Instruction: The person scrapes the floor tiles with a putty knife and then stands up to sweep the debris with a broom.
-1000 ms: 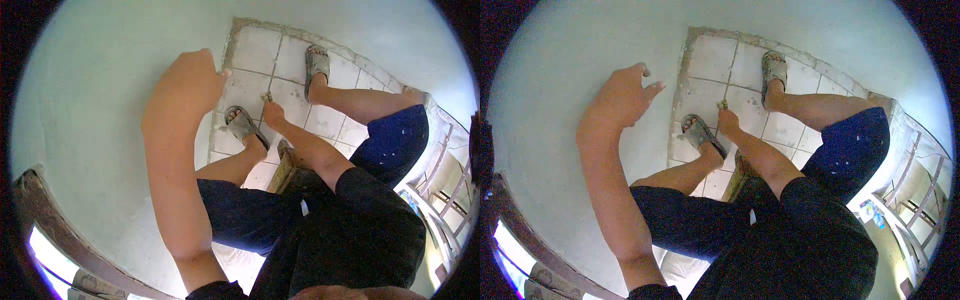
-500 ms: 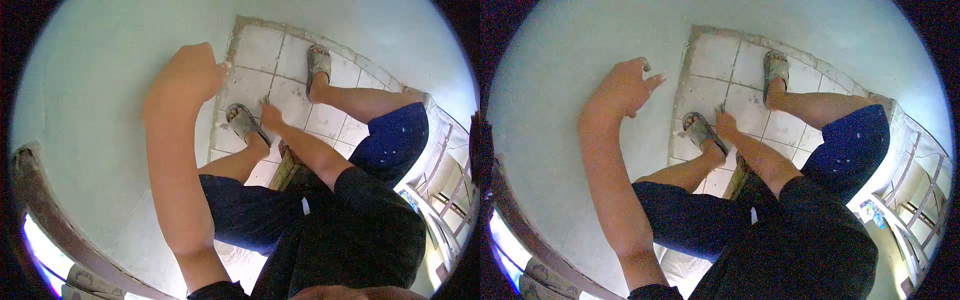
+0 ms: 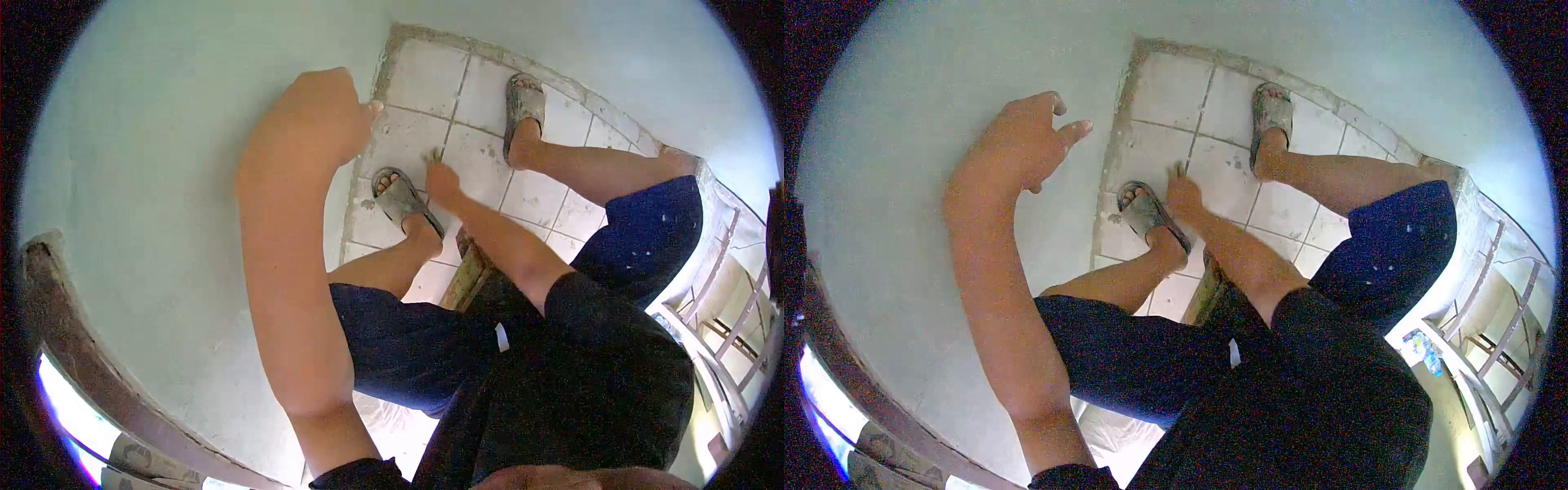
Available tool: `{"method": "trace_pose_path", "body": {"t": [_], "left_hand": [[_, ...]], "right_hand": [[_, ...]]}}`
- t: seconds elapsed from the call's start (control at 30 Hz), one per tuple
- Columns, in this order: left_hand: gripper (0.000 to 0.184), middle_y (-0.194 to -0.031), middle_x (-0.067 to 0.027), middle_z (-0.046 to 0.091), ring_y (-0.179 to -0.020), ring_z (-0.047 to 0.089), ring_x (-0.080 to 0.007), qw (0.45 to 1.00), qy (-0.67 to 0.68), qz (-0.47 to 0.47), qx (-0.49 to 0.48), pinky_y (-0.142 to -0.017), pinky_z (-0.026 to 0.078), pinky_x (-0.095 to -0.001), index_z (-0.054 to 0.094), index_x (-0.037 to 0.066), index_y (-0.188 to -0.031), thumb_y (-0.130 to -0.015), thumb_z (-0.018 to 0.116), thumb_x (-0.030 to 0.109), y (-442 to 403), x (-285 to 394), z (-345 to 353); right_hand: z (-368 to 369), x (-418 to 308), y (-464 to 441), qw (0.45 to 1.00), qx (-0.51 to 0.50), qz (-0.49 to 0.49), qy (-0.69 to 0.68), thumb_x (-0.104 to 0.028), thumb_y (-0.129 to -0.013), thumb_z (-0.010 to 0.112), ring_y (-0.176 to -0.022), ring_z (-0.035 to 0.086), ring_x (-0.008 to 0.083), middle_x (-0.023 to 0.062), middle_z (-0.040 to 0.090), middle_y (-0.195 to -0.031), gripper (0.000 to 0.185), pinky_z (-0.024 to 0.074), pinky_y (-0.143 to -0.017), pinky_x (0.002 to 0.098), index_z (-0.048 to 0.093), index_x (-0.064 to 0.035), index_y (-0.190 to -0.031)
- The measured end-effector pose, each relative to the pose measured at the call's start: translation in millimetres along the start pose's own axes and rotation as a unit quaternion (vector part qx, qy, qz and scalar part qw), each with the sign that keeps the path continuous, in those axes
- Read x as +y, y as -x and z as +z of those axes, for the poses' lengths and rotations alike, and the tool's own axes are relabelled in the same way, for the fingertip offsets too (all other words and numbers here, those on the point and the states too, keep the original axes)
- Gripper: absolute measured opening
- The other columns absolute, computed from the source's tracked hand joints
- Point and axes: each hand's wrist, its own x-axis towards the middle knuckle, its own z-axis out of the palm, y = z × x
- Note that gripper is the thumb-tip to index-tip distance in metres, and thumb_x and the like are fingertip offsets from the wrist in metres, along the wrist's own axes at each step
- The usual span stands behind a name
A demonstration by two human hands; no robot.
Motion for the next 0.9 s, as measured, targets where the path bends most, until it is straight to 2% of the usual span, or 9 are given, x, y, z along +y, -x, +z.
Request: {"method": "trace_pose_path", "body": {"t": [0.23, 0.3, 0.33, 0.4, 0.47, 0.63, 0.77, 0.83, 0.9], "left_hand": [[0.053, -0.095, -0.0246, 0.068, -0.055, 0.067, -0.0276, 1.0, -0.004, 0.011, -0.004, -0.057, 0.055, -0.0398, 0.054, -0.007, -0.123, -0.092, 0.062, 0.035, -3.3, -5.7, 2.1], [0.053, -0.094, -0.0246, 0.068, -0.055, 0.066, -0.0274, 1.0, 0.007, 0.012, 0.005, -0.057, 0.055, -0.0398, 0.054, -0.007, -0.123, -0.092, 0.062, 0.035, -1.0, -2.6, -0.9], [0.053, -0.094, -0.0249, 0.067, -0.055, 0.067, -0.0275, 1.0, 0.014, 0.009, 0.0, -0.056, 0.055, -0.0399, 0.054, -0.007, -0.122, -0.092, 0.062, 0.035, -0.2, 0.5, -3.5], [0.053, -0.093, -0.0251, 0.067, -0.055, 0.067, -0.0276, 1.0, 0.018, 0.004, -0.005, -0.056, 0.055, -0.0399, 0.054, -0.007, -0.122, -0.092, 0.062, 0.035, -2.1, -1.3, -3.8], [0.053, -0.092, -0.0255, 0.067, -0.055, 0.067, -0.0277, 0.999, 0.008, 0.031, 0.014, -0.057, 0.055, -0.0398, 0.054, -0.007, -0.122, -0.092, 0.062, 0.035, -3.7, -5.7, 4.9], [0.053, -0.092, -0.0256, 0.067, -0.055, 0.066, -0.0281, 1.0, 0.0, 0.011, -0.01, -0.057, 0.055, -0.0394, 0.054, -0.007, -0.122, -0.092, 0.061, 0.035, 0.6, -8.9, 6.5], [0.053, -0.092, -0.0256, 0.067, -0.054, 0.066, -0.0286, 1.0, 0.001, 0.016, 0.012, -0.057, 0.055, -0.0392, 0.054, -0.007, -0.122, -0.092, 0.061, 0.035, 5.1, -2.4, -0.4], [0.053, -0.092, -0.0256, 0.067, -0.055, 0.066, -0.0287, 1.0, 0.012, 0.019, 0.016, -0.057, 0.055, -0.0392, 0.055, -0.007, -0.122, -0.092, 0.061, 0.035, 3.9, 2.2, -4.6], [0.053, -0.093, -0.0256, 0.067, -0.055, 0.067, -0.0287, 0.999, 0.02, 0.023, 0.02, -0.057, 0.055, -0.0393, 0.055, -0.007, -0.122, -0.092, 0.061, 0.036, -1.1, 6.4, -5.8]], "right_hand": [[-9.1, 7.6, -61.2, 0.997, -0.068, 0.038, 0.002, -0.012, -0.088, 0.047, -0.093, 0.064, 0.0358, 0.0215, 0.065, -0.095, 0.024, 0.0534, -0.078, 0.0468, 0.057, 0.0013, -0.106], [5.1, -0.7, 3.0, 0.989, 0.121, -0.079, 0.023, -0.011, -0.087, 0.048, -0.09, 0.065, 0.0362, 0.0218, 0.065, -0.095, 0.023, 0.0541, -0.076, 0.0469, 0.057, 0.0009, -0.105], [3.4, 2.0, 15.5, 0.989, 0.121, -0.081, 0.024, -0.011, -0.087, 0.048, -0.09, 0.065, 0.0362, 0.0218, 0.065, -0.095, 0.023, 0.0541, -0.076, 0.0469, 0.057, 0.0009, -0.105], [-8.2, -1.0, 23.9, 0.99, -0.133, -0.038, 0.022, -0.009, -0.086, 0.048, -0.087, 0.066, 0.0351, 0.0223, 0.065, -0.094, 0.023, 0.0552, -0.075, 0.0447, 0.057, 0.0003, -0.105], [-6.0, -6.0, -8.8, 0.996, -0.081, 0.016, 0.021, -0.009, -0.084, 0.051, -0.084, 0.067, 0.0341, 0.0219, 0.066, -0.091, 0.021, 0.0557, -0.073, 0.043, 0.058, 0.0004, -0.101], [-15.4, 5.6, -105.5, 0.993, 0.092, -0.07, -0.015, -0.016, -0.088, 0.049, -0.078, 0.068, 0.0335, 0.0173, 0.068, -0.086, 0.019, 0.0541, -0.065, 0.0493, 0.061, -0.0034, -0.098], [-24.0, 10.6, -36.6, 0.99, -0.095, -0.105, 0.011, -0.015, -0.084, 0.055, -0.076, 0.068, 0.0346, 0.0166, 0.069, -0.083, 0.018, 0.0554, -0.066, 0.0477, 0.063, -0.0021, -0.093], [42.4, 36.3, 15.4, 0.982, -0.112, -0.146, 0.039, -0.015, -0.082, 0.057, -0.077, 0.068, 0.0347, 0.017, 0.069, -0.083, 0.018, 0.0558, -0.067, 0.0473, 0.065, -0.0026, -0.093], [14.8, 17.2, 32.1, 0.987, -0.098, -0.126, 0.026, -0.015, -0.082, 0.058, -0.079, 0.068, 0.0345, 0.0174, 0.069, -0.084, 0.016, 0.0557, -0.069, 0.0472, 0.066, -0.0028, -0.09]]}}
